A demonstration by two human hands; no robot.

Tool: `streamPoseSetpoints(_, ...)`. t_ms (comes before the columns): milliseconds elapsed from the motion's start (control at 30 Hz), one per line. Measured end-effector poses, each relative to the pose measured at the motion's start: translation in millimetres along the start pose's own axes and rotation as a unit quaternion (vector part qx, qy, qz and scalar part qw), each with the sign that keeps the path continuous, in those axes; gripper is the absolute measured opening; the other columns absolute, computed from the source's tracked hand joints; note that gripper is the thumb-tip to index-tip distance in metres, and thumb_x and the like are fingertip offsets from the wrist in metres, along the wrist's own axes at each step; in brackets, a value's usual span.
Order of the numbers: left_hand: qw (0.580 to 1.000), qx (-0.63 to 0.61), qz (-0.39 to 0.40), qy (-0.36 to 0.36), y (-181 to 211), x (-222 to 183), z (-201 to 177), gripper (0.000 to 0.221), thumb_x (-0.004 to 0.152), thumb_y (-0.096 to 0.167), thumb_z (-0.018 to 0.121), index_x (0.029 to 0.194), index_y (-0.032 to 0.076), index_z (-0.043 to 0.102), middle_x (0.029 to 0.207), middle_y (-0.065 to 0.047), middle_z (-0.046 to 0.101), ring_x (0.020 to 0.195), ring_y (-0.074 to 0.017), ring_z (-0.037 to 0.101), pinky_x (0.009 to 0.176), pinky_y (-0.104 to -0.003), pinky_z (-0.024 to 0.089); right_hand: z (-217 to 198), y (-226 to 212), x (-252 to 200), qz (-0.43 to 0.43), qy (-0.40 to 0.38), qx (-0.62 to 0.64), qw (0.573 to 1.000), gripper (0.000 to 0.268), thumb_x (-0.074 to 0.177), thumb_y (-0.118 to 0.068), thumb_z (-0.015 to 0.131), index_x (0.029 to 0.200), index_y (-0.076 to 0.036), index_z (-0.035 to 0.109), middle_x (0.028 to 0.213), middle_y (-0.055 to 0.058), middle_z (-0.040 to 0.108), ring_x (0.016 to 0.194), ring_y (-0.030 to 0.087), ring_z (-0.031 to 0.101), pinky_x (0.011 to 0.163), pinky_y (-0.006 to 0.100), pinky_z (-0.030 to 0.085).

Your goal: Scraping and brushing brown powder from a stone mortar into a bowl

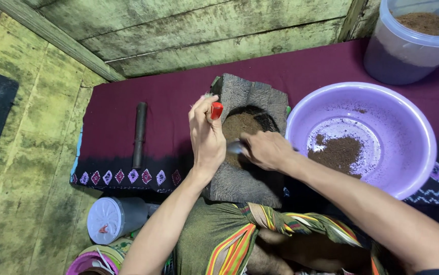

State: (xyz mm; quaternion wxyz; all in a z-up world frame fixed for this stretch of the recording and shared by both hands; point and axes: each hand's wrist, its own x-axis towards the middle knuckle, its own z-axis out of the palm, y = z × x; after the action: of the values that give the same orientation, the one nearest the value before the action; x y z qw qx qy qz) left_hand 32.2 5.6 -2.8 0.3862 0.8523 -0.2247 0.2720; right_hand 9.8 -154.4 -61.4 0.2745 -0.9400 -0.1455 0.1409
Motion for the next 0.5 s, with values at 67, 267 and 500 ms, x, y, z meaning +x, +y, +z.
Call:
streamPoseSetpoints(67, 1.0, -0.013, -0.016, -0.007, -7, 0, 1, 0.017, 0.109, 0.029, 0.043, 0.114, 0.013, 0.047, 0.124, -0.009, 0.065, 0.13, -0.0391, 0.053, 0.111, -0.06, 0.037, 0, 9, 5, 0.01, 0.006, -0.033, 0.999, 0.033, 0.098, -0.034, 0.047, 0.117, -0.013, 0.064, 0.096, 0.03, 0.075, 0.096, 0.053, 0.072, 0.088, 0.064, 0.056)
streamPoseSetpoints(267, 0.998, -0.028, -0.043, -0.027, -19, -1, -1, 0.015, 0.107, 0.028, 0.05, 0.108, 0.013, 0.047, 0.121, -0.011, 0.067, 0.127, -0.0396, 0.054, 0.108, -0.059, 0.041, 8, 26, 37, 0.085, 0.077, 0.01, 0.993, 0.035, 0.1, -0.037, 0.044, 0.117, -0.01, 0.06, 0.089, 0.03, 0.072, 0.092, 0.055, 0.071, 0.081, 0.064, 0.056)
streamPoseSetpoints(500, 0.99, -0.103, -0.093, -0.014, -24, 6, -11, 0.016, 0.105, 0.016, 0.055, 0.12, 0.014, 0.054, 0.12, -0.01, 0.068, 0.121, -0.0386, 0.06, 0.101, -0.055, 0.049, 25, 0, 57, 0.156, 0.076, 0.091, 0.981, 0.044, 0.101, -0.039, 0.038, 0.119, -0.006, 0.061, 0.091, 0.03, 0.073, 0.093, 0.054, 0.072, 0.082, 0.063, 0.056)
